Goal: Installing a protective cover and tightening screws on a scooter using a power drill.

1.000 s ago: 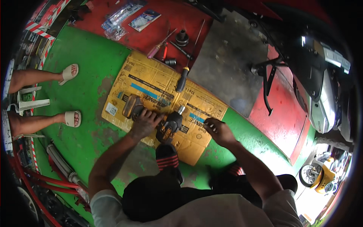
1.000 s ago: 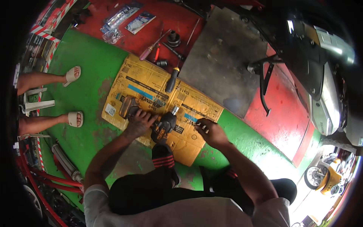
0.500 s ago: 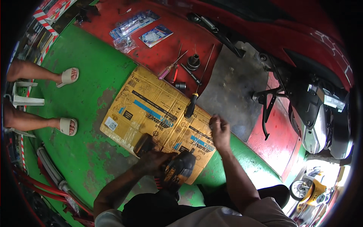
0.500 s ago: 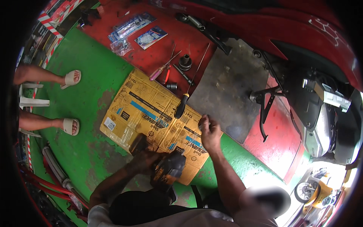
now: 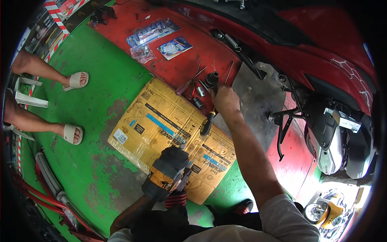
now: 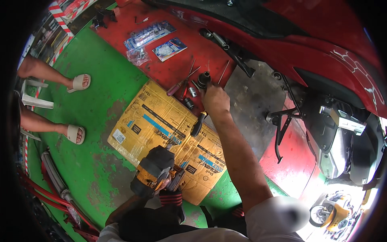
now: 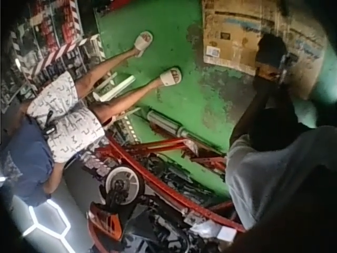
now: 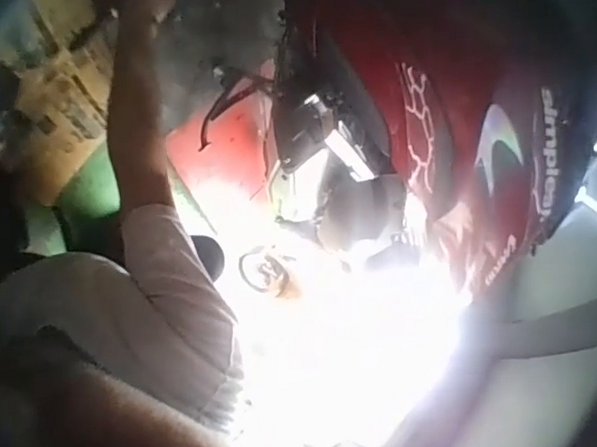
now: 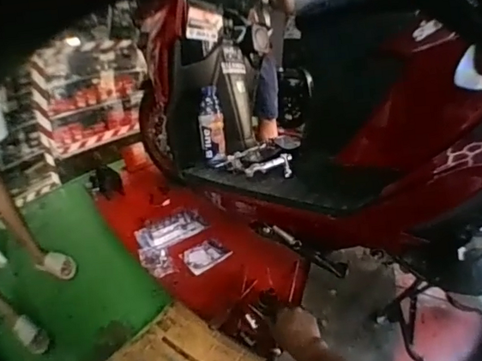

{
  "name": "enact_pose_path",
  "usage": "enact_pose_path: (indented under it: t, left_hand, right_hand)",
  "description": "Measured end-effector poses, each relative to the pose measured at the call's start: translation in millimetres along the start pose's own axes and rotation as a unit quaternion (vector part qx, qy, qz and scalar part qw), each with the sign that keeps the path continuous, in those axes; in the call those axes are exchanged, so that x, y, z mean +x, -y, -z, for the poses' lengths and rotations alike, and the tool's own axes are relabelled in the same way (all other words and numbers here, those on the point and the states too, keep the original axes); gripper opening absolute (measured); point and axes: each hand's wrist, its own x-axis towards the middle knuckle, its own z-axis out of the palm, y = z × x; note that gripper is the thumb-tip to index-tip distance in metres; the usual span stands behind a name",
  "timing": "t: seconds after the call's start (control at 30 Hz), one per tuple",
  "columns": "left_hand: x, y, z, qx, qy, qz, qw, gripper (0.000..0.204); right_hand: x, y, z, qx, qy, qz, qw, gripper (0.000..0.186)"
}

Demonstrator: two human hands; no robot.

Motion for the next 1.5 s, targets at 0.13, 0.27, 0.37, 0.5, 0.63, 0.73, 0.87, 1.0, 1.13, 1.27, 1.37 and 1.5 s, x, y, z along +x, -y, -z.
enact_pose_path:
  t: [0.13,0.27,0.37,0.5,0.63,0.73,0.87,1.0,1.13,1.27,1.37,1.5]
  left_hand:
    - [20.6,-24.1,30.6,0.082,-0.013,-0.046,0.996,0.042]
    - [53.9,-51.3,52.3,0.091,-0.047,-0.097,0.990,0.034]
    - [62.5,-66.8,59.7,0.163,-0.046,-0.127,0.977,0.024]
    - [62.8,-86.2,60.5,0.293,-0.040,-0.158,0.942,0.015]
    - [63.1,-102.3,60.0,0.227,-0.023,-0.169,0.959,0.015]
    - [60.0,-111.9,53.5,0.169,-0.023,-0.175,0.970,0.017]
    - [61.2,-117.9,36.3,0.105,-0.017,-0.191,0.976,0.019]
    - [68.4,-119.6,18.5,0.037,-0.013,-0.200,0.979,0.023]
    - [69.7,-120.7,7.9,-0.035,-0.018,-0.203,0.978,0.027]
    - [68.1,-118.6,0.3,-0.122,-0.026,-0.207,0.970,0.031]
    - [67.8,-115.5,-5.3,-0.201,-0.032,-0.211,0.956,0.034]
    - [69.0,-112.0,-11.5,-0.302,-0.035,-0.224,0.926,0.039]
  right_hand:
    - [14.7,0.4,-12.2,-0.097,0.054,0.001,0.994,0.035]
    - [3.4,4.4,-8.0,-0.003,0.002,-0.003,1.000,0.032]
    - [-33.1,-4.4,11.7,0.171,-0.055,0.012,0.984,0.030]
    - [-96.5,-29.6,44.7,0.668,0.022,-0.014,0.744,0.025]
    - [-153.4,-48.5,71.1,0.812,0.112,-0.060,0.569,0.026]
    - [-183.3,-44.0,77.7,0.801,0.150,-0.058,0.577,0.027]
    - [-204.8,-42.9,95.4,0.768,0.158,-0.056,0.619,0.027]
    - [-229.2,-54.3,126.8,0.725,0.190,-0.057,0.660,0.030]
    - [-238.8,-65.2,144.5,0.716,0.173,0.006,0.676,0.035]
    - [-225.7,-78.4,139.0,0.777,0.204,0.179,0.568,0.061]
    - [-217.2,-82.9,126.3,0.589,0.226,0.058,0.774,0.072]
    - [-215.8,-72.6,103.4,0.337,0.410,-0.030,0.847,0.091]
